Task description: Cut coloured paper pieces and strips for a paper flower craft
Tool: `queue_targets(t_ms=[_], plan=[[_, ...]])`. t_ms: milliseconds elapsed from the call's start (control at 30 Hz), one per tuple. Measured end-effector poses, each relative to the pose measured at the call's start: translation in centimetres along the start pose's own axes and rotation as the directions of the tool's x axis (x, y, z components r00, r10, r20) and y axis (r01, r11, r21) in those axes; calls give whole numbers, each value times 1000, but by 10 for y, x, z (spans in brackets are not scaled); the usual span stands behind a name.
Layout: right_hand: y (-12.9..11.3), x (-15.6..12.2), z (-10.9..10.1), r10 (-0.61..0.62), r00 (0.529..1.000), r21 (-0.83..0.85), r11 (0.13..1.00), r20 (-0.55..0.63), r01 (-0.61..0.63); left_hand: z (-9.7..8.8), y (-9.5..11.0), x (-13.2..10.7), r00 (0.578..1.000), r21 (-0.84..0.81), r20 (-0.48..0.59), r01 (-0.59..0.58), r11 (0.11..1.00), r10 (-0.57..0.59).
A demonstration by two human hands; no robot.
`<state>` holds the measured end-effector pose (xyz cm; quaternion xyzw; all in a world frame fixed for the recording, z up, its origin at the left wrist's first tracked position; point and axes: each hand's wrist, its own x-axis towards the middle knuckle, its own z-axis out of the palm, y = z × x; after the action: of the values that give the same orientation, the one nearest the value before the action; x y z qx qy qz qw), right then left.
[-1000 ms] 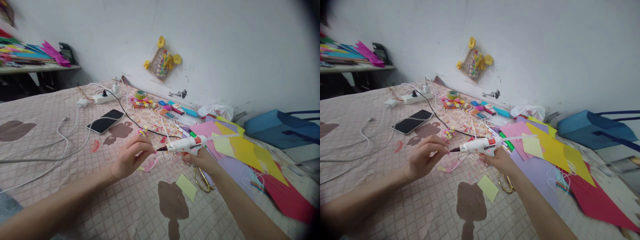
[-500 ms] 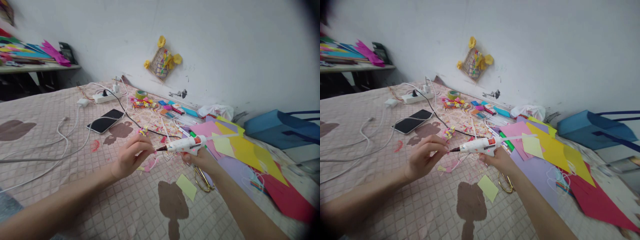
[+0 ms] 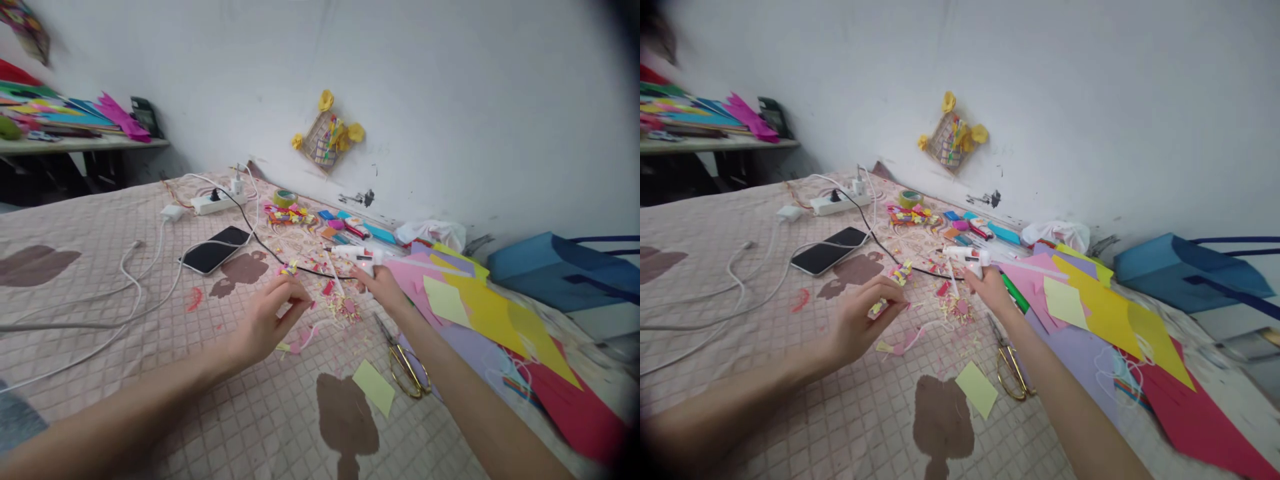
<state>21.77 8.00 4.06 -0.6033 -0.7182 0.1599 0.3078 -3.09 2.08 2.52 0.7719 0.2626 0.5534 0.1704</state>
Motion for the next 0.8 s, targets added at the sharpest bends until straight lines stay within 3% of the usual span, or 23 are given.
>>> queue_targets(t_ms=[100,200,367,567,800], plan=[[9,38,22,-46,995,-73,997,-85,39,1,0,0,989,19,36,141,990,-141],[15,70,46,-93,992,-121,989,-81,83,2,-4,0,958,27,39,284,958,-285],[22,96,74,-160,985,-158,976,-65,149,4,-12,0,896,-29,105,436,899,-431],[36,86,68,-198,973,-169,970,-117,177,7,-10,-2,835,26,276,489,872,-476],[26,33,42,-269,932,-112,962,-242,249,12,-6,-1,761,86,370,543,835,-533]])
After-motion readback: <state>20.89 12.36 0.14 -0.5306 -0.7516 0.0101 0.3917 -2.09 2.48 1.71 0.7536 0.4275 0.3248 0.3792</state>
